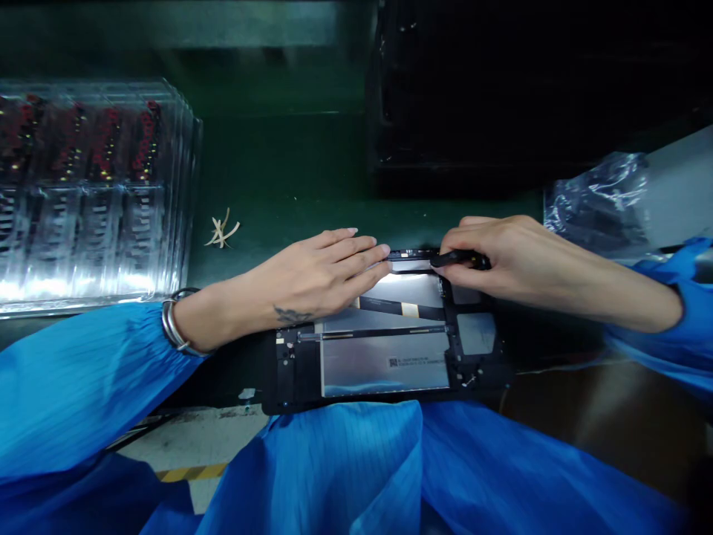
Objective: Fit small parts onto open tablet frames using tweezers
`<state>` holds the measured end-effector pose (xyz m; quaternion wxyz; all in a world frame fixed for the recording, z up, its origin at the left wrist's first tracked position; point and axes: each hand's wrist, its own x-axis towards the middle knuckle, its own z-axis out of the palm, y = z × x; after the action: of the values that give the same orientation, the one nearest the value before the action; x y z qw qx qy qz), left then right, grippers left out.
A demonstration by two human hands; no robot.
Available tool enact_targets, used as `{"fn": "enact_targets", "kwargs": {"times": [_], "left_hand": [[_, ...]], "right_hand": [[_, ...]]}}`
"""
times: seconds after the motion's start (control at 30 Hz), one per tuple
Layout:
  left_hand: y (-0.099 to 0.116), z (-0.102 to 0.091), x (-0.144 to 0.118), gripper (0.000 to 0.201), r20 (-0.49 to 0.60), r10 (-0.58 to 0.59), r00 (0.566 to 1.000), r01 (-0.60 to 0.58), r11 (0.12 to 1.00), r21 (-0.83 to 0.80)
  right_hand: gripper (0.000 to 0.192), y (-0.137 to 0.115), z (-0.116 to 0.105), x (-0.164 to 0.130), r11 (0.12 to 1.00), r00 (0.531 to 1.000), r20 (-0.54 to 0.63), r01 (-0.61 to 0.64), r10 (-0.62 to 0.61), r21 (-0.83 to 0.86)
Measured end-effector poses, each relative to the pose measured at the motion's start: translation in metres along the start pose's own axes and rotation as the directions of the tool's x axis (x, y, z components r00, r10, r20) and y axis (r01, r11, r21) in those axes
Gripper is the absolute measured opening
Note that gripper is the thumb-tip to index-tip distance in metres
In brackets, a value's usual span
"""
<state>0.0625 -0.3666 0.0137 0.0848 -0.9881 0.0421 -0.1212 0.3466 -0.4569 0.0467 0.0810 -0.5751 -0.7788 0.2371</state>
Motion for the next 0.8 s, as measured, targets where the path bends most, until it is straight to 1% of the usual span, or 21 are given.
{"fn": "enact_targets", "kwargs": {"times": [0.17,0.3,0.37,0.5,0.57,0.63,0.67,0.7,0.73,0.77,0.8], "left_hand": [[0.002,-0.001,0.002,0.038,-0.018,0.026,0.999,-0.024,0.993,0.12],[0.004,-0.004,0.005,0.037,-0.02,0.058,0.998,-0.053,0.981,0.186],[0.005,-0.005,0.008,0.036,-0.032,0.062,0.998,-0.054,0.978,0.199],[0.007,-0.006,0.016,0.033,-0.091,0.068,0.994,-0.048,0.976,0.211],[0.009,-0.007,0.022,0.034,-0.085,0.064,0.994,-0.044,0.974,0.221],[0.011,-0.008,0.03,0.037,-0.049,0.04,0.998,-0.028,0.974,0.225],[0.012,-0.008,0.034,0.038,-0.024,0.02,1.0,-0.014,0.975,0.223],[0.014,-0.008,0.038,0.04,-0.001,-0.006,1.0,0.006,0.975,0.221],[0.015,-0.007,0.042,0.041,0.017,-0.029,0.999,0.024,0.976,0.215],[0.015,-0.006,0.046,0.041,0.034,-0.049,0.998,0.041,0.978,0.205],[0.015,-0.005,0.049,0.041,0.051,-0.06,0.997,0.05,0.981,0.187]], "right_hand": [[0.026,0.001,0.001,0.0,0.998,1.0,0.019,0.001,0.0,-0.061],[0.028,0.002,0.002,0.0,0.994,0.999,0.031,0.012,-0.009,-0.109],[0.028,0.002,0.004,-0.001,0.992,1.0,0.021,0.018,-0.016,-0.122],[0.024,0.003,0.008,-0.001,0.991,0.999,-0.022,0.035,-0.038,-0.13],[0.022,0.006,0.009,0.0,0.99,0.998,-0.04,0.046,-0.052,-0.137],[0.019,0.007,0.008,0.0,0.985,0.994,-0.062,0.076,-0.086,-0.154],[0.017,0.007,0.007,-0.002,0.981,0.989,-0.102,0.091,-0.109,-0.17],[0.015,0.005,0.006,-0.006,0.978,0.975,-0.176,0.101,-0.134,-0.185],[0.013,0.0,0.006,-0.012,0.977,0.947,-0.284,0.1,-0.151,-0.188],[0.012,-0.008,0.007,-0.02,0.985,0.899,-0.411,0.095,-0.148,-0.147],[0.013,-0.018,0.01,-0.029,0.994,0.842,-0.529,0.1,-0.108,-0.045]]}}
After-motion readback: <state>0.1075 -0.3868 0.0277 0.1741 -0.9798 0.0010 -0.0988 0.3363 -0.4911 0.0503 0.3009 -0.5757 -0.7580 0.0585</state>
